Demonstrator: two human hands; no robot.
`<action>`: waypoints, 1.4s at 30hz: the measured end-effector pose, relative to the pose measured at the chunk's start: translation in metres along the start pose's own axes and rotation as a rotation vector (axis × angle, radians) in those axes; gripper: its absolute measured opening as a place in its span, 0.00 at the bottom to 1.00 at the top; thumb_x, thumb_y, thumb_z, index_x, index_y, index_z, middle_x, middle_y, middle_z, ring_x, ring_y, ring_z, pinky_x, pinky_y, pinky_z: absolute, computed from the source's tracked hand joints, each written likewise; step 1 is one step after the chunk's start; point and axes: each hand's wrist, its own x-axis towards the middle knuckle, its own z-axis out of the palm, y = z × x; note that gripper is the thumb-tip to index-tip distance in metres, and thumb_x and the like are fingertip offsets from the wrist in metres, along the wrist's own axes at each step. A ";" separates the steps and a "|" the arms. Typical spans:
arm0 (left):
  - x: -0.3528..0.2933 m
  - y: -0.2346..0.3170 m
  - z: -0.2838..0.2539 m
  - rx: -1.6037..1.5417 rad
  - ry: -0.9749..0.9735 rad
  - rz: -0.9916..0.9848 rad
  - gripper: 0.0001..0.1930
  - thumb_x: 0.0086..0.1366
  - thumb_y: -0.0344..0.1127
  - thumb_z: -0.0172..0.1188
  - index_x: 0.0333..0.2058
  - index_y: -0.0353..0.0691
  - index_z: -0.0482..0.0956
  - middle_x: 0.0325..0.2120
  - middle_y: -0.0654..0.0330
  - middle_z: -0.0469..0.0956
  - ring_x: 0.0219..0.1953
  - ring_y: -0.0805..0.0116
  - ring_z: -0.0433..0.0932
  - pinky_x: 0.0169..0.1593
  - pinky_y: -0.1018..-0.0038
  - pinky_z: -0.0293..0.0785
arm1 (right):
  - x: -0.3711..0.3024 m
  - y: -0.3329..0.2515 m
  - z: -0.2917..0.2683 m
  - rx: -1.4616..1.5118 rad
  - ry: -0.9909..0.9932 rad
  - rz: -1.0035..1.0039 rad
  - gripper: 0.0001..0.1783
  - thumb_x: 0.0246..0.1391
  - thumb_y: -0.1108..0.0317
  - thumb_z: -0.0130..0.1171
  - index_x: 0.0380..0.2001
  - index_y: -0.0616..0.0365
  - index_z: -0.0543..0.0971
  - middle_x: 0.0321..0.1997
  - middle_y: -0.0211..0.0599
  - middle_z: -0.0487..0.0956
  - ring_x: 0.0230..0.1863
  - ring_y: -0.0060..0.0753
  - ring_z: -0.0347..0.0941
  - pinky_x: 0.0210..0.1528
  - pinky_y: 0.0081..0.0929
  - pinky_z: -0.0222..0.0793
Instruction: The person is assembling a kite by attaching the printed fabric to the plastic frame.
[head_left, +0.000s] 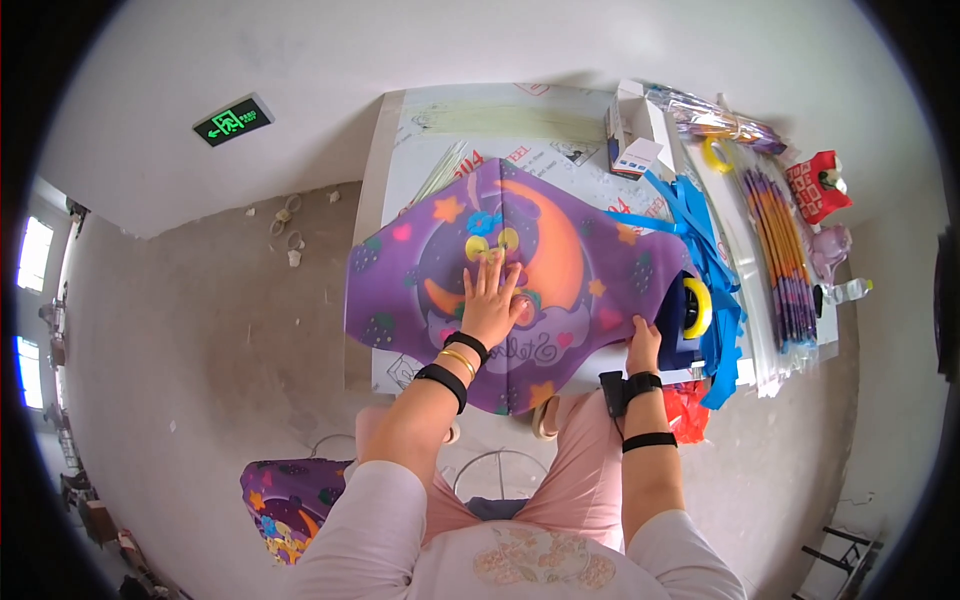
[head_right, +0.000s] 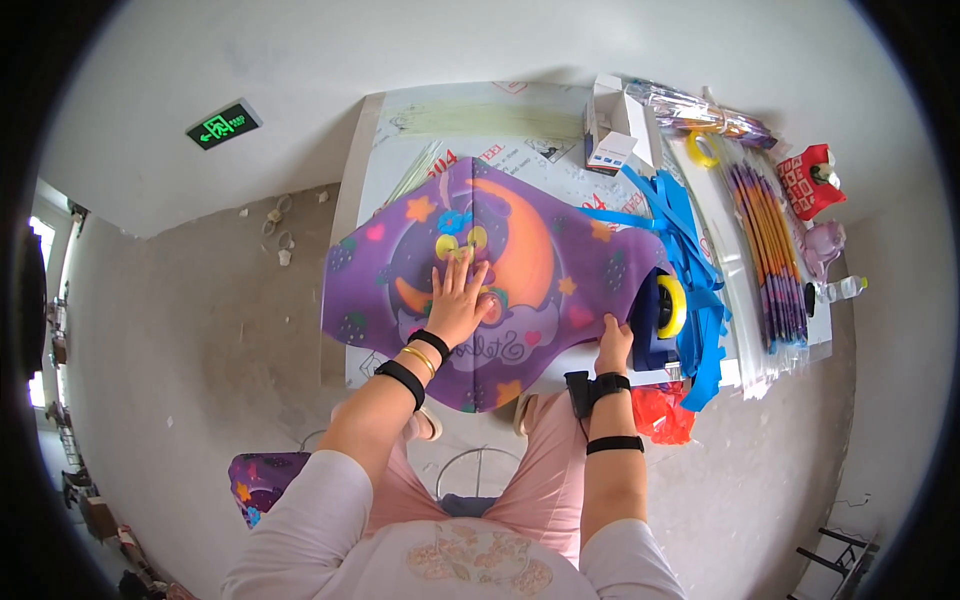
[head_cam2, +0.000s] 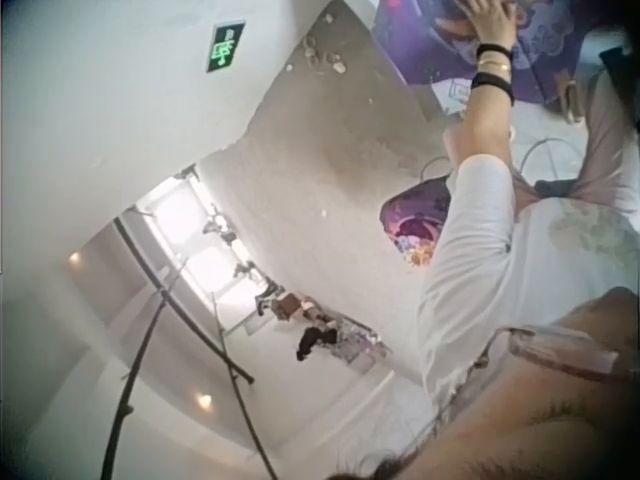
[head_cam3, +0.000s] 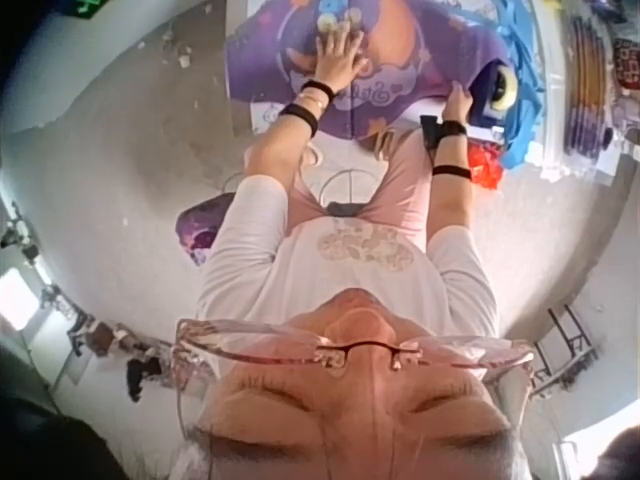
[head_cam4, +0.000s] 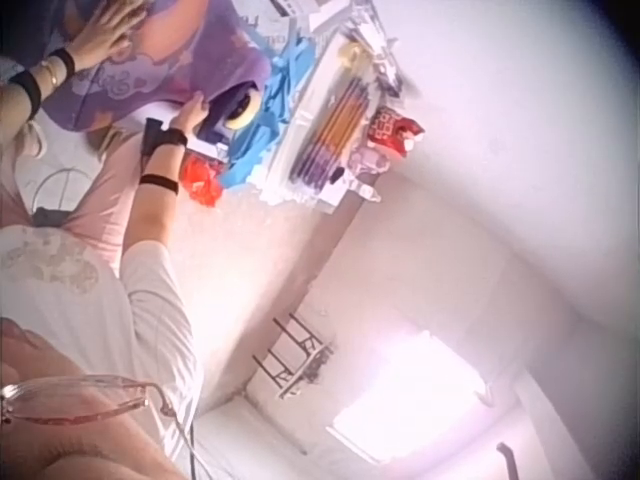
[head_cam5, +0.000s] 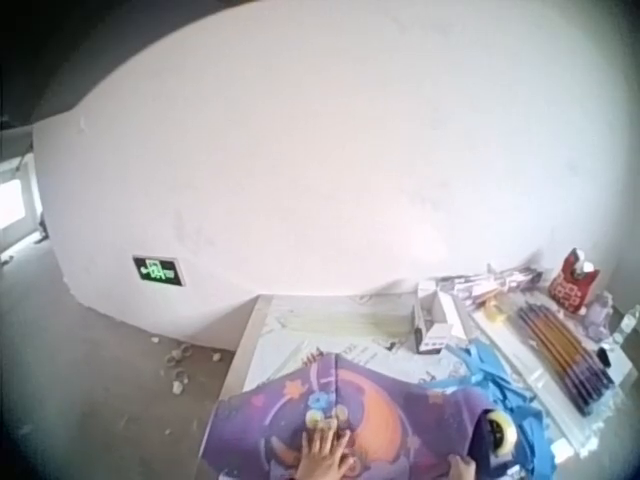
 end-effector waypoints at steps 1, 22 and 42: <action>-0.001 0.002 0.000 -0.003 0.000 0.001 0.38 0.65 0.53 0.53 0.70 0.53 0.50 0.71 0.47 0.42 0.71 0.40 0.42 0.66 0.36 0.40 | 0.001 -0.001 -0.003 0.001 -0.035 0.008 0.11 0.55 0.64 0.59 0.38 0.58 0.77 0.27 0.25 0.72 0.26 0.20 0.67 0.28 0.21 0.61; -0.147 0.057 -0.030 -0.138 -0.113 0.017 0.40 0.64 0.51 0.54 0.67 0.33 0.53 0.69 0.49 0.51 0.72 0.48 0.44 0.71 0.49 0.39 | -0.142 -0.109 0.101 -0.364 -0.919 -0.254 0.13 0.65 0.67 0.49 0.45 0.63 0.78 0.42 0.33 0.79 0.44 0.22 0.74 0.49 0.21 0.68; -0.106 0.015 0.012 -0.114 -0.274 -0.043 0.40 0.64 0.57 0.50 0.69 0.44 0.52 0.71 0.57 0.46 0.72 0.48 0.43 0.69 0.40 0.37 | 0.071 -0.012 0.354 -0.439 -0.997 0.409 0.19 0.63 0.69 0.42 0.51 0.71 0.72 0.46 0.52 0.80 0.45 0.41 0.81 0.47 0.35 0.79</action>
